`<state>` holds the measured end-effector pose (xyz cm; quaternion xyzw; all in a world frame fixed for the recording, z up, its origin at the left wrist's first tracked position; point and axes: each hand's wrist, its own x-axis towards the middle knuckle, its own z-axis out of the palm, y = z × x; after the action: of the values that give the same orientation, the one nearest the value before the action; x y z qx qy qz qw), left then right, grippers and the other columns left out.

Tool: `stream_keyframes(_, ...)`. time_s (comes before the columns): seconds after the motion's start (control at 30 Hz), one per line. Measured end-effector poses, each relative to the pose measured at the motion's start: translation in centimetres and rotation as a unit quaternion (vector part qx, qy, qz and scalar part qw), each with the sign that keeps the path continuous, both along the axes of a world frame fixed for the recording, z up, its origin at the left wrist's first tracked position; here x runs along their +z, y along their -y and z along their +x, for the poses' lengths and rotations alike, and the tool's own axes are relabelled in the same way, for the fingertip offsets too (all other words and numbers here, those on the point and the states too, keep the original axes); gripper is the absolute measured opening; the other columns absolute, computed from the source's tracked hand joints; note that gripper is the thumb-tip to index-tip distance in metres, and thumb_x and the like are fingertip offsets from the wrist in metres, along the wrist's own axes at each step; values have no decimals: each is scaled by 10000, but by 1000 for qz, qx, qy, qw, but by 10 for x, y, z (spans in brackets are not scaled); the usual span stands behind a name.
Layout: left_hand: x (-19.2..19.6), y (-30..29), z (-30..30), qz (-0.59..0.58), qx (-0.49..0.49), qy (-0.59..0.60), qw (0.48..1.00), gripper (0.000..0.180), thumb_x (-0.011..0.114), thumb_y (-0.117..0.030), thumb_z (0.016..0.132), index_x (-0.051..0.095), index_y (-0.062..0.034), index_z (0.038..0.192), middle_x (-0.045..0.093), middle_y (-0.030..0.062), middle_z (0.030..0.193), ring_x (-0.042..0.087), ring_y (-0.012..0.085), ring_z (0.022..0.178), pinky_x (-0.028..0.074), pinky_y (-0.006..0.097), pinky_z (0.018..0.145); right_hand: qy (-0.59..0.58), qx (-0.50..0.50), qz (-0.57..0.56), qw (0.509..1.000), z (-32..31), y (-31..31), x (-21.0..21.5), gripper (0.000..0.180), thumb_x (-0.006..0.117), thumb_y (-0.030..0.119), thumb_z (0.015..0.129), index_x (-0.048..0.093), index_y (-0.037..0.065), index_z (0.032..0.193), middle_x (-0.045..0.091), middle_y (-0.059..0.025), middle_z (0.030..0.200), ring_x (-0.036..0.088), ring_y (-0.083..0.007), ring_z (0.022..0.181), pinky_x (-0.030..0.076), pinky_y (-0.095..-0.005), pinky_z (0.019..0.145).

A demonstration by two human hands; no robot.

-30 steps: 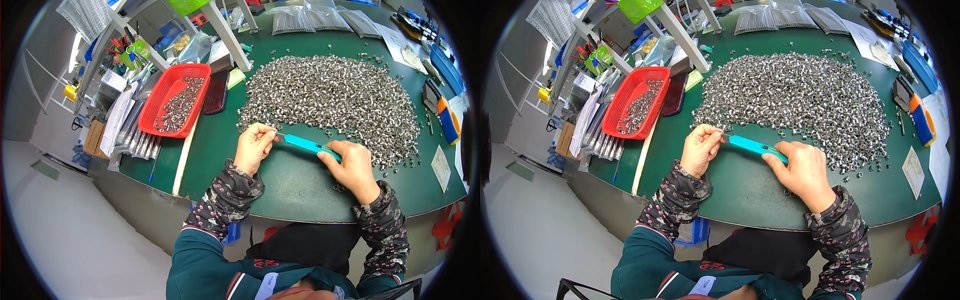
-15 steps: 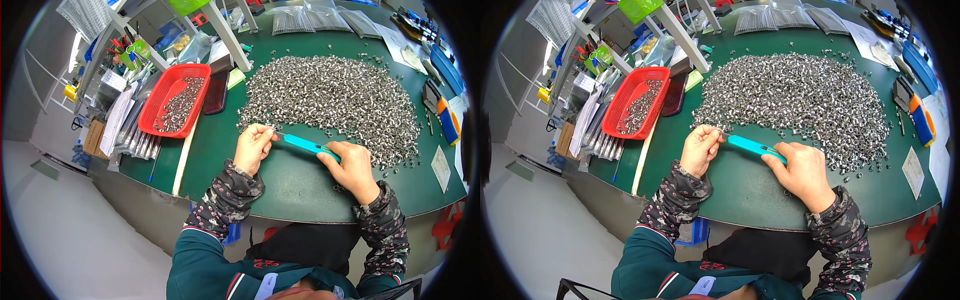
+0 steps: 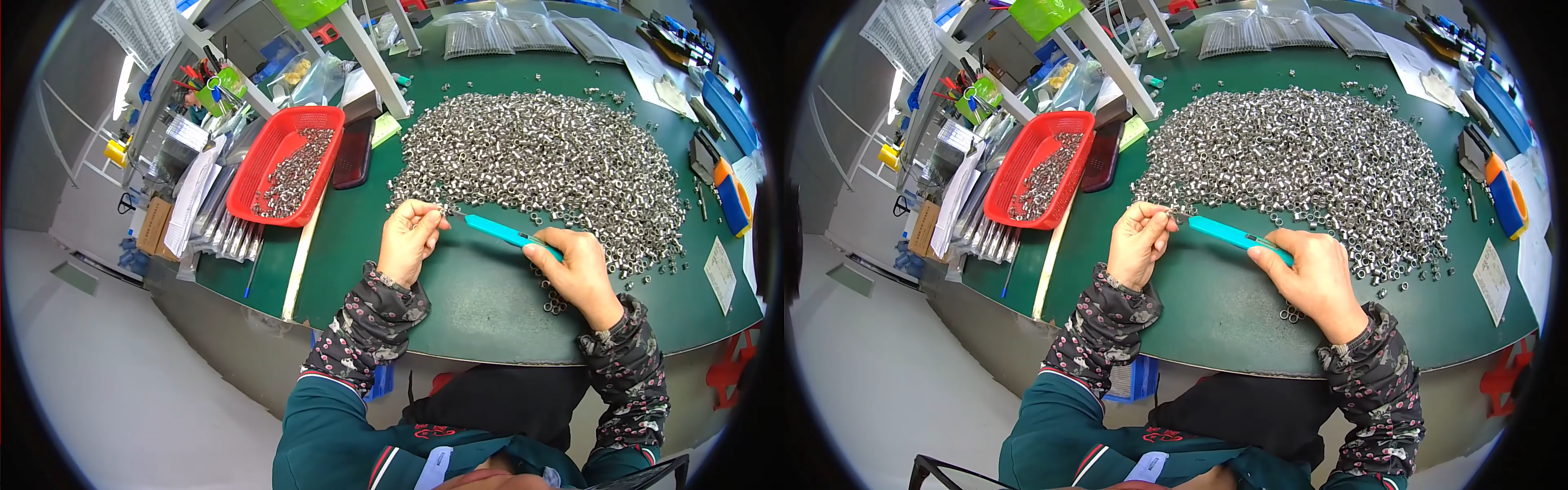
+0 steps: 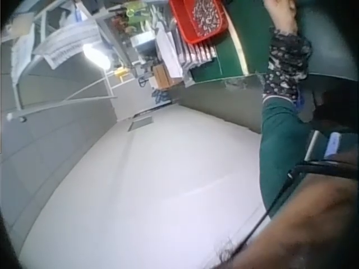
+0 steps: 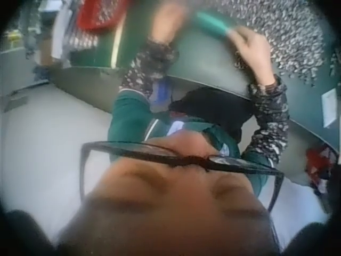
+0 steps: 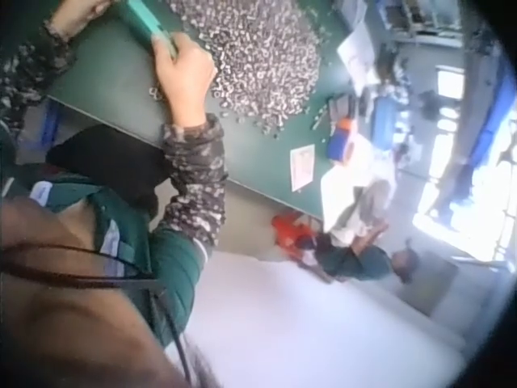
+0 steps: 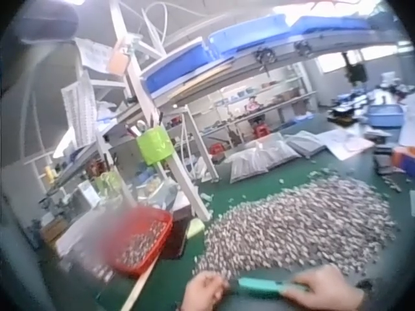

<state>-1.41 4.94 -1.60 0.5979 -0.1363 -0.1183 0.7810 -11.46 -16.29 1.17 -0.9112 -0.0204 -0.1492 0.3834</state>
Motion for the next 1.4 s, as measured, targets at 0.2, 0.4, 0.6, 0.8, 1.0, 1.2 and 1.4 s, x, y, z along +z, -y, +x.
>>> stream_keyframes(0.2, 1, 2, -4, 6, -14, 9, 1000, 77, 531, -94, 812, 502, -53, 870, 571, 49, 702, 403, 15, 473, 275, 130, 367, -32, 0, 11, 999, -2, -5, 1, 289, 573, 322, 723, 620, 40, 763, 534, -125, 527, 550, -278, 509, 418, -350, 484)
stream_keyframes(0.4, 0, 3, -4, 24, -11, 38, 999, 66, 529, -83, 811, 502, -50, 861, 573, 52, 697, 411, 23, 476, 295, 140, 386, -28, -20, -22, 999, -3, -6, 2, 280, 585, 317, 715, 622, 44, 764, 532, -113, 526, 541, -274, 492, 417, -348, 476)
stream_keyframes(0.6, 2, 5, -9, 44, -33, -7, 998, 76, 518, -99, 820, 498, -40, 863, 566, 51, 695, 411, 26, 475, 301, 143, 385, 180, -95, -187, 961, -1, -5, -4, 208, 630, 227, 683, 581, 43, 768, 503, -93, 586, 503, -261, 496, 381, -352, 446)
stream_keyframes(0.8, 0, 1, -1, -63, -53, -71, 994, 80, 495, -99, 834, 486, -35, 881, 550, 59, 730, 397, 23, 472, 285, 131, 361, 178, -68, -133, 973, 0, -6, -1, 204, 632, 244, 679, 561, 60, 729, 488, -72, 557, 511, -238, 490, 392, -338, 439)
stream_keyframes(1.0, -1, 1, 0, -100, -64, -79, 990, 63, 485, -84, 837, 483, -41, 883, 548, 62, 749, 396, 22, 478, 280, 131, 356, 138, -43, -102, 984, -1, -6, -3, 226, 618, 268, 694, 579, 49, 733, 500, -81, 554, 520, -243, 487, 399, -342, 446)
stream_keyframes(1.2, -2, 2, 0, -87, -55, -60, 993, 79, 509, -78, 823, 485, -40, 888, 545, 54, 742, 393, 22, 468, 275, 132, 353, 74, -8, -60, 995, -1, -6, -3, 246, 601, 285, 705, 599, 44, 752, 543, -104, 584, 537, -263, 510, 405, -354, 459)
stream_keyframes(1.4, 0, 4, -2, -32, -38, -31, 998, 86, 521, -88, 818, 495, -35, 880, 539, 35, 696, 390, 21, 458, 272, 136, 353, 30, -7, -57, 998, -1, -3, -4, 236, 613, 272, 694, 594, 42, 745, 529, -98, 571, 531, -261, 502, 397, -351, 449)
